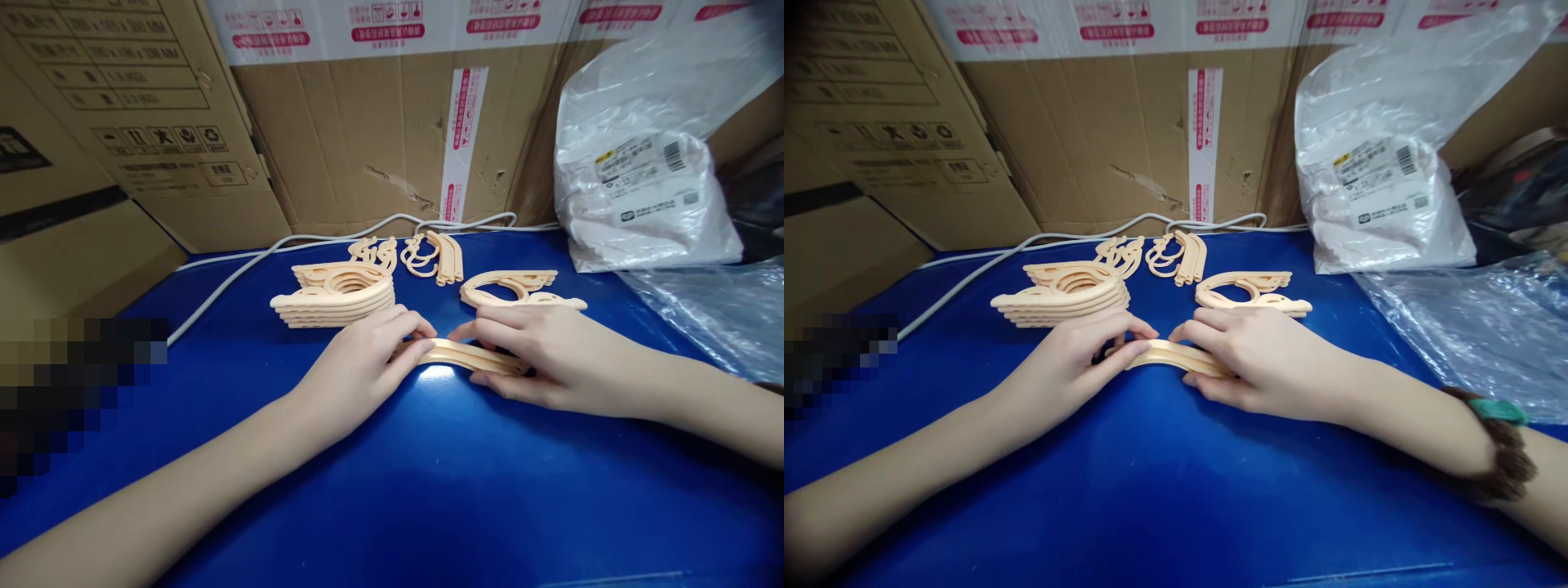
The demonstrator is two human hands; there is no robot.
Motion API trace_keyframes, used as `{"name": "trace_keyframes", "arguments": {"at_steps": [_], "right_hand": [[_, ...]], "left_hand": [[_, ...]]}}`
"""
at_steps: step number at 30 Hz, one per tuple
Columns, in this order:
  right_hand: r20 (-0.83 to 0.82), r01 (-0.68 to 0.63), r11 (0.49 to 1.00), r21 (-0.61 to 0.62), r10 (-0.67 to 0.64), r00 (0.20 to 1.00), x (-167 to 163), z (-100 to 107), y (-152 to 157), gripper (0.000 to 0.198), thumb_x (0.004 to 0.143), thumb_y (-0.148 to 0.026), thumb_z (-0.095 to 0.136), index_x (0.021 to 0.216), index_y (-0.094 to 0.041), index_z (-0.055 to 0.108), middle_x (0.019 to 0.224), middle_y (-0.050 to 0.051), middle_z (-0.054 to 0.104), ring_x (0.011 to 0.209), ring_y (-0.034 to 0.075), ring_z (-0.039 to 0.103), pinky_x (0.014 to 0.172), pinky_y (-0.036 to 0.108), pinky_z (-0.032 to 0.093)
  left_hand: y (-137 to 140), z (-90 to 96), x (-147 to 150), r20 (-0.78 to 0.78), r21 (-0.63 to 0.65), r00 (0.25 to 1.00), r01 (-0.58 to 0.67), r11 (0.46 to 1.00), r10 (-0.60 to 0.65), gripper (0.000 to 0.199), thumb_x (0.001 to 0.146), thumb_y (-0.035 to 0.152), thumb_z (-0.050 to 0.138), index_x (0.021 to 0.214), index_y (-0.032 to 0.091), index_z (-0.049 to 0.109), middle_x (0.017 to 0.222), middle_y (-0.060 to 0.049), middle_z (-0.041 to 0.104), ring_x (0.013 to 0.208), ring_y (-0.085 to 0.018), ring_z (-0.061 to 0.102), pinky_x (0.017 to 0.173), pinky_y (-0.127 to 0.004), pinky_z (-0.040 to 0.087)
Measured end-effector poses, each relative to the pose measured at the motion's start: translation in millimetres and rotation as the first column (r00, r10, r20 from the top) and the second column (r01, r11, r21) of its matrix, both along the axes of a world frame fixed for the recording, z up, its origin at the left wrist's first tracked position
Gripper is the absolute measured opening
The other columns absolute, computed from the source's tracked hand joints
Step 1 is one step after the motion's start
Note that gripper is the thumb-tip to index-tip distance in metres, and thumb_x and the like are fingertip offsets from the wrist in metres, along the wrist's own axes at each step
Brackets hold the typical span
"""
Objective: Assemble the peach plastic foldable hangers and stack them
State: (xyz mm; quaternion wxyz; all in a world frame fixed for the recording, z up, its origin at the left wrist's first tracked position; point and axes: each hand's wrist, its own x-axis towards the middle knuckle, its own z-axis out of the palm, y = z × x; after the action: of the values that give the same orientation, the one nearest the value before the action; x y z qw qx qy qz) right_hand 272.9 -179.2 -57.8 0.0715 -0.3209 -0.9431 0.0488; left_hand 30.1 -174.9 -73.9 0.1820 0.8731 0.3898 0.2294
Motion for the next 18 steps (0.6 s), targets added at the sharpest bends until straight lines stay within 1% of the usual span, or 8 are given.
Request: {"name": "trace_keyframes", "arguments": {"at_steps": [3,7,10,13,16,18], "right_hand": [[-0.011,0.012,1.000,-0.006,-0.012,1.000,-1.1,-2.6,-0.7,0.034,0.094,-0.034,0.050,0.125,-0.021,0.056,0.103,0.008,0.065,0.086,0.020,0.064,0.071,0.030,0.047],[-0.012,0.036,0.999,-0.003,-0.036,0.999,-1.6,-4.7,-2.1,0.032,0.094,-0.032,0.048,0.123,-0.021,0.057,0.104,0.008,0.065,0.086,0.020,0.065,0.070,0.030,0.047],[0.002,0.051,0.999,-0.008,-0.051,0.999,-1.4,-4.4,-1.5,0.029,0.095,-0.031,0.048,0.119,-0.021,0.060,0.102,0.007,0.064,0.085,0.020,0.065,0.071,0.031,0.047],[0.012,0.064,0.998,0.002,-0.064,0.998,-0.9,-4.7,-0.8,0.029,0.096,-0.032,0.045,0.116,-0.020,0.061,0.100,0.007,0.064,0.084,0.020,0.064,0.071,0.032,0.047],[0.014,0.066,0.998,0.009,-0.066,0.998,-0.7,-6.1,-1.6,0.029,0.095,-0.032,0.046,0.116,-0.020,0.061,0.102,0.008,0.065,0.085,0.021,0.065,0.071,0.033,0.047],[0.008,0.070,0.997,0.028,-0.070,0.997,-0.8,-5.8,-2.3,0.030,0.096,-0.035,0.046,0.116,-0.020,0.062,0.105,0.008,0.066,0.085,0.021,0.066,0.070,0.033,0.048]], "left_hand": [[1.0,-1.2,1.0,0.036,-0.004,0.999,-0.015,1.000,0.015,0.016,0.098,0.025,0.048,0.102,0.020,0.063,0.092,0.000,0.066,0.082,-0.014,0.060,0.077,-0.027,0.044],[1.1,-1.4,1.8,0.059,-0.015,0.998,0.005,1.000,-0.005,0.016,0.098,0.022,0.047,0.100,0.020,0.063,0.092,0.000,0.067,0.083,-0.014,0.060,0.078,-0.027,0.044],[0.2,-1.5,2.2,0.056,-0.005,0.998,0.016,1.000,-0.016,0.016,0.097,0.020,0.047,0.099,0.019,0.062,0.093,0.000,0.065,0.088,-0.014,0.059,0.080,-0.026,0.043],[-1.8,-1.1,2.8,0.046,0.004,0.997,0.056,0.998,-0.056,0.014,0.097,0.021,0.048,0.100,0.018,0.062,0.097,-0.001,0.063,0.093,-0.014,0.058,0.083,-0.027,0.042],[-4.0,-0.1,3.5,0.012,0.002,0.995,0.101,0.995,-0.101,0.013,0.096,0.021,0.051,0.105,0.018,0.061,0.103,-0.002,0.062,0.098,-0.016,0.056,0.087,-0.029,0.043],[-5.2,0.6,3.8,-0.014,0.008,0.993,0.116,0.993,-0.115,0.015,0.095,0.020,0.052,0.108,0.019,0.060,0.107,-0.002,0.062,0.101,-0.017,0.056,0.089,-0.031,0.043]]}}
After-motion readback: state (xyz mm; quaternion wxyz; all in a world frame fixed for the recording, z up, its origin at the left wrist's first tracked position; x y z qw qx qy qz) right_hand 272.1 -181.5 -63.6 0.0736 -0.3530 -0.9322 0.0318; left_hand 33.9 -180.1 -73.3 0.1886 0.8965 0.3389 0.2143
